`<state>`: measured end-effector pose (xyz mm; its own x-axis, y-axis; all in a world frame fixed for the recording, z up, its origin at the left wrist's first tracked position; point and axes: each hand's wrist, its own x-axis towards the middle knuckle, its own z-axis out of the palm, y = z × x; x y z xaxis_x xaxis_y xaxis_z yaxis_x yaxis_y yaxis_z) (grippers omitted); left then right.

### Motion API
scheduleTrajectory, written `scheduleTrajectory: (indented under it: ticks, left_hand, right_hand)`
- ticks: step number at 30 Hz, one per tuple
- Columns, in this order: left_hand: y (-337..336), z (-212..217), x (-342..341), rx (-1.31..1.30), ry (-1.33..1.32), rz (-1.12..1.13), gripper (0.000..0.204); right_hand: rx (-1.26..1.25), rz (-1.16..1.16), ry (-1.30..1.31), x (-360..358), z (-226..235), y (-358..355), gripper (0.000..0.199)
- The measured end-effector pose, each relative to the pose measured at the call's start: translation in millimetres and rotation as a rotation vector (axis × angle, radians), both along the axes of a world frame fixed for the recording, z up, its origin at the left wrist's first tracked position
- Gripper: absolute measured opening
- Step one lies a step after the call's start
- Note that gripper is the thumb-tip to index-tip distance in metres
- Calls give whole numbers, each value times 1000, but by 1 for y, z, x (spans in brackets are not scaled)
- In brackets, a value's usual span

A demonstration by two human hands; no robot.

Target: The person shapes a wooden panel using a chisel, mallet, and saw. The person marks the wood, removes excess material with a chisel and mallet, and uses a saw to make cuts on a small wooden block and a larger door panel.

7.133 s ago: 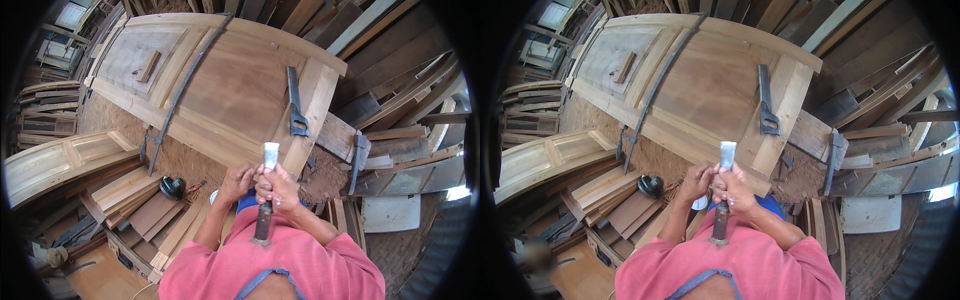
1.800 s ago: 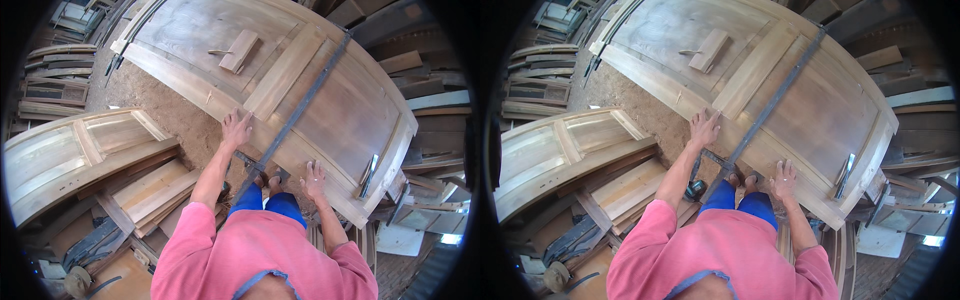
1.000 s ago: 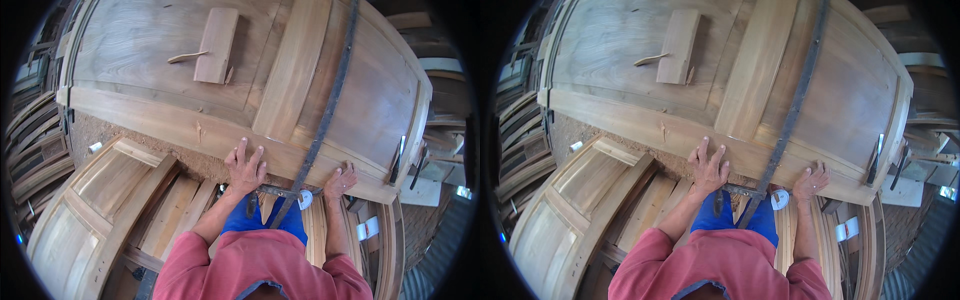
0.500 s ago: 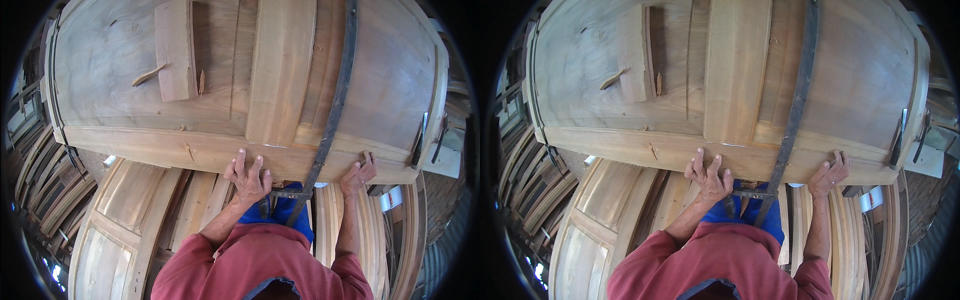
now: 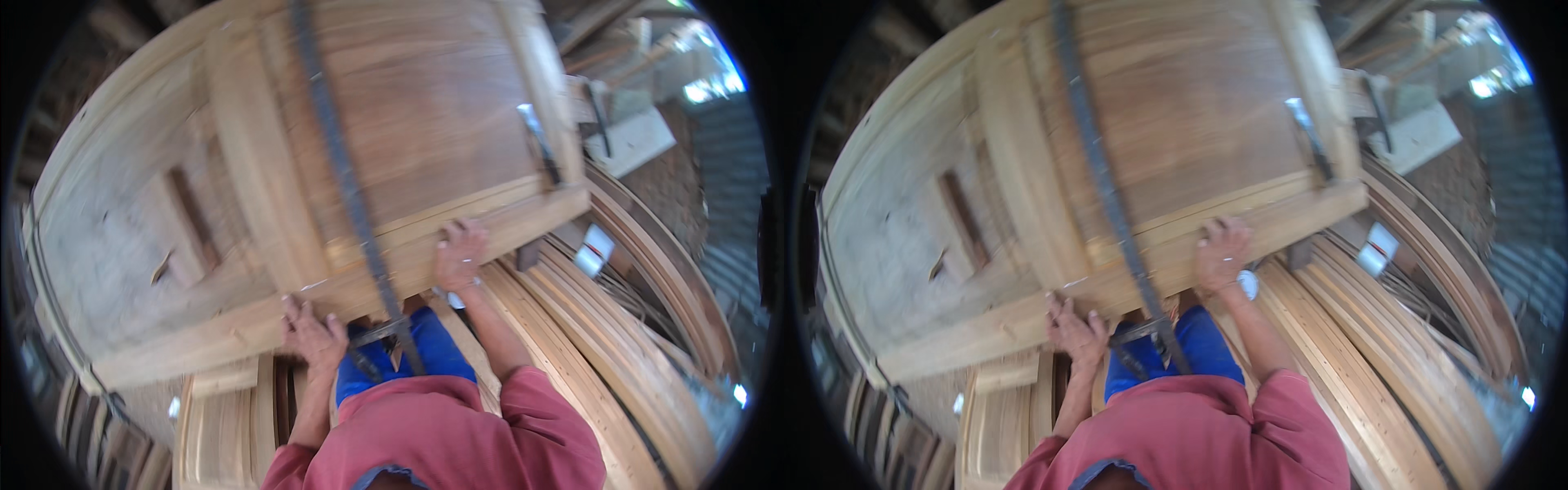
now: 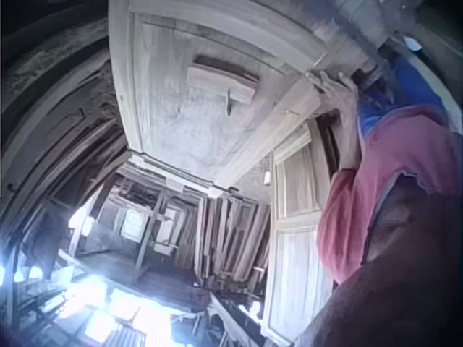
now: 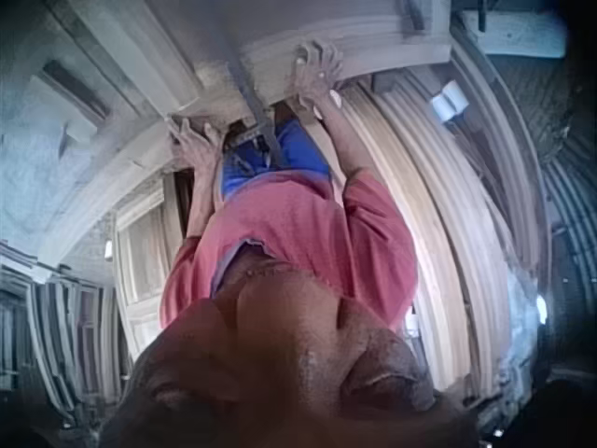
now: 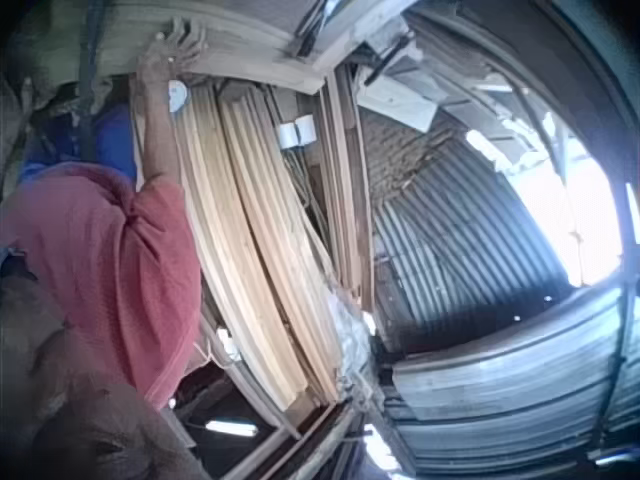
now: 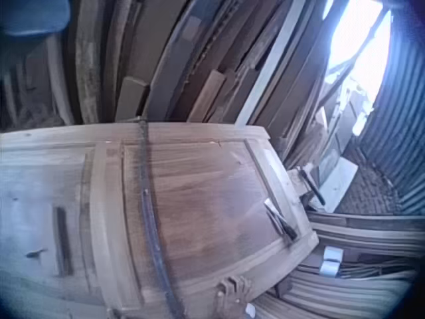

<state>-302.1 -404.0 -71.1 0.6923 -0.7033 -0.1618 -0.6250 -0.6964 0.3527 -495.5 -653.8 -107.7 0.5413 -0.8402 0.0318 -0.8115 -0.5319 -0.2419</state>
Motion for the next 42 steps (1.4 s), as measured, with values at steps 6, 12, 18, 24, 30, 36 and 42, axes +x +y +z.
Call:
scheduleTrajectory:
  ticks: [6, 12, 18, 24, 30, 36, 42]
  left_hand:
    - [-16, -21, -10, -160, -106, -78, 69]
    - [-58, 12, -19, -77, -85, 23, 57]
    - [-237, 25, -72, -221, -10, -317, 57]
    - [-385, -15, -158, -96, 84, -346, 63]
    - [-422, -45, -210, -179, -165, -253, 59]
    - [-430, -48, -214, -106, -265, -293, 60]
    - [-431, -52, -211, -55, -281, -330, 64]
  right_hand:
    - [28, -94, -43, -22, 21, -3, 49]
    - [75, -113, -131, -27, 21, -6, 45]
    - [235, -117, -577, -53, 22, -39, 40]
    - [-124, -245, -707, -144, 86, -200, 36]
    - [-381, -519, -161, -307, 56, -383, 50]
    - [-13, -929, 232, -388, 31, -498, 70]
    - [-43, -949, 408, -439, -3, -579, 86]
